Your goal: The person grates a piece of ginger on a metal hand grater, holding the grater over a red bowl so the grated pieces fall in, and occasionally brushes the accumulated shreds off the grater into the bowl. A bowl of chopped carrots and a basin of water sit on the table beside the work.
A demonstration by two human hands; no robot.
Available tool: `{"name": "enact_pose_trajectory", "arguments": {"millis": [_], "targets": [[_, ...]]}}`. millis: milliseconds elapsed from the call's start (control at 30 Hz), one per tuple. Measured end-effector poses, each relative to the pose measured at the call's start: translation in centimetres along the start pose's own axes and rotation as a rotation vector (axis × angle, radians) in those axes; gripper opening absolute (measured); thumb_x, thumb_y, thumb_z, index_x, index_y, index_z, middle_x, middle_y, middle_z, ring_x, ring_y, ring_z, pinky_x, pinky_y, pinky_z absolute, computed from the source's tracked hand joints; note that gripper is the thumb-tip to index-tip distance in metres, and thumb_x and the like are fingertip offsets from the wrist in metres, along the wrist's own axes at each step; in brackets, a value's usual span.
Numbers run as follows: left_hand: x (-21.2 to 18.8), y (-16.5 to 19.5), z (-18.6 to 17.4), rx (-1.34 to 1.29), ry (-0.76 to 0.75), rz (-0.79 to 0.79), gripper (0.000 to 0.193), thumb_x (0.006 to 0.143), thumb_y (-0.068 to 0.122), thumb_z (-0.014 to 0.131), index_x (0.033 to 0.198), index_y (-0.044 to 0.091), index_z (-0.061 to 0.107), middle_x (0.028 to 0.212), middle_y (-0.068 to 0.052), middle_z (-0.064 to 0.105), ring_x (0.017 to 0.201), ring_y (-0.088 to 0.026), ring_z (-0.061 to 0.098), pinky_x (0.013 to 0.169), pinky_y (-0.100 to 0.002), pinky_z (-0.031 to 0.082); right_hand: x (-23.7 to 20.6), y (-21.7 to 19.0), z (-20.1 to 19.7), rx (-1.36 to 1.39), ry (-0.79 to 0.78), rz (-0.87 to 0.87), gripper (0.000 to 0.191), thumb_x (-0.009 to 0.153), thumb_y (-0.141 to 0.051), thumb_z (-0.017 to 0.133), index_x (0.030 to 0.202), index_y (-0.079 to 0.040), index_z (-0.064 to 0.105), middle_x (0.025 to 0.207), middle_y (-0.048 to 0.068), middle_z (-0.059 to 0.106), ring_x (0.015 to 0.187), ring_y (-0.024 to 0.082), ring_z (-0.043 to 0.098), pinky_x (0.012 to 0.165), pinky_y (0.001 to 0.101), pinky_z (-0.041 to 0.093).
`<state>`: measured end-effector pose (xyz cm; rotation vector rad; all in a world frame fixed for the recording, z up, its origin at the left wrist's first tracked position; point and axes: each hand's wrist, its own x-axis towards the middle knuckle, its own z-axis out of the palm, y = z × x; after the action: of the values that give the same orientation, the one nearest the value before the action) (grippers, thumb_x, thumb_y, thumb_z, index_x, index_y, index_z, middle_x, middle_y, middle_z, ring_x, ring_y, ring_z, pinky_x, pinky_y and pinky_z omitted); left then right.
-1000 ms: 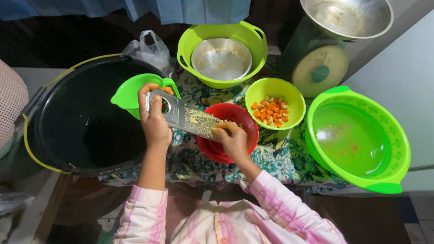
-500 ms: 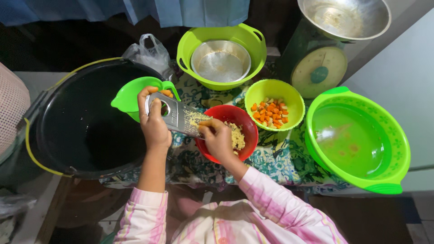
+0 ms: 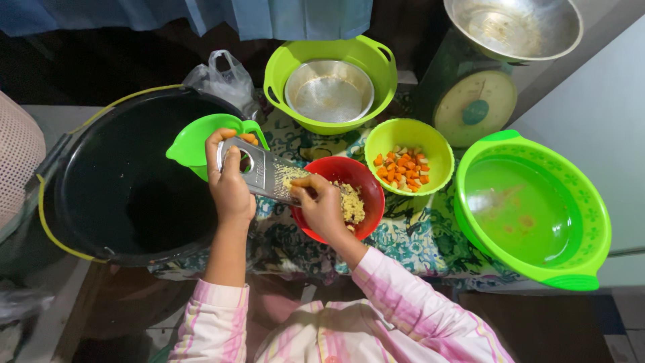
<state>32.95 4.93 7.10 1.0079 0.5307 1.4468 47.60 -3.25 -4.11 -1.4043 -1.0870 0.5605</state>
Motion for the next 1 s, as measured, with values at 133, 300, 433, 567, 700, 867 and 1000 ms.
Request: {"name": "enact_pose_trajectory", "arguments": {"millis": [133, 300, 433, 567, 700, 867, 1000], "targets": [[0.0, -0.1, 0.0, 0.026, -0.002, 0.018, 0.023, 0.107, 0.004, 0.043, 0.128, 0.006, 0.051, 0.112, -0.014, 0.067, 0.104, -0.020, 0.063, 0.099, -0.035, 0.053, 0.4, 1.4, -3.2, -0.103, 0.109, 0.180, 0.012, 0.087, -0.010, 0.073, 0.094, -0.001, 0.077, 0.087, 0.012, 0.077, 0.077, 0.017, 0.072, 0.072, 0.0298, 0.055], [0.1, 0.0, 0.1, -0.002, 0.001, 0.018, 0.025, 0.106, 0.004, 0.043, 0.129, 0.007, 0.051, 0.113, -0.014, 0.066, 0.105, -0.021, 0.063, 0.099, -0.036, 0.052, 0.5, 1.2, -2.6, -0.122, 0.113, 0.209, 0.012, 0.087, -0.009, 0.072, 0.095, -0.001, 0.076, 0.087, 0.012, 0.077, 0.077, 0.016, 0.072, 0.073, 0.0293, 0.055], [0.0, 0.3, 0.1, 0.012, 0.011, -0.007, 0.025, 0.106, 0.005, 0.042, 0.129, 0.007, 0.050, 0.114, -0.014, 0.066, 0.106, -0.020, 0.063, 0.100, -0.035, 0.052, -0.2, 0.5, -0.1, 0.054, -0.006, 0.067, 0.013, 0.089, -0.009, 0.070, 0.097, -0.001, 0.076, 0.088, 0.011, 0.077, 0.079, 0.016, 0.070, 0.074, 0.0299, 0.055], [-0.1, 0.5, 0.1, 0.023, 0.008, -0.007, 0.025, 0.106, 0.005, 0.042, 0.129, 0.007, 0.051, 0.114, -0.015, 0.066, 0.106, -0.020, 0.063, 0.100, -0.035, 0.052, 0.1, 1.6, -3.0, -0.141, 0.081, 0.149, 0.013, 0.086, -0.009, 0.072, 0.093, -0.001, 0.077, 0.082, 0.011, 0.076, 0.074, 0.017, 0.071, 0.070, 0.0306, 0.055], [-0.1, 0.4, 0.2, 0.029, 0.002, 0.009, 0.025, 0.106, 0.005, 0.042, 0.130, 0.007, 0.051, 0.114, -0.015, 0.066, 0.107, -0.020, 0.063, 0.101, -0.036, 0.052, 0.4, 2.1, -4.1, -0.201, 0.141, 0.241, 0.013, 0.084, -0.009, 0.073, 0.092, 0.000, 0.078, 0.083, 0.010, 0.077, 0.073, 0.016, 0.071, 0.070, 0.0302, 0.054], [0.0, 0.4, 0.0, 0.020, 0.004, 0.002, 0.025, 0.106, 0.004, 0.043, 0.129, 0.007, 0.051, 0.115, -0.015, 0.066, 0.108, -0.021, 0.063, 0.102, -0.036, 0.052, -0.2, 1.2, 0.0, 0.062, -0.032, 0.162, 0.015, 0.088, -0.011, 0.071, 0.098, -0.001, 0.076, 0.083, 0.010, 0.077, 0.074, 0.015, 0.069, 0.069, 0.0303, 0.054], [-0.1, 0.5, -0.1, 0.009, 0.007, -0.028, 0.026, 0.105, 0.005, 0.042, 0.129, 0.008, 0.050, 0.115, -0.015, 0.066, 0.107, -0.020, 0.063, 0.101, -0.036, 0.052, 0.0, 2.3, -2.0, -0.070, 0.073, 0.086, 0.014, 0.086, -0.011, 0.074, 0.096, -0.001, 0.077, 0.087, 0.009, 0.076, 0.077, 0.015, 0.069, 0.072, 0.0301, 0.054]]}}
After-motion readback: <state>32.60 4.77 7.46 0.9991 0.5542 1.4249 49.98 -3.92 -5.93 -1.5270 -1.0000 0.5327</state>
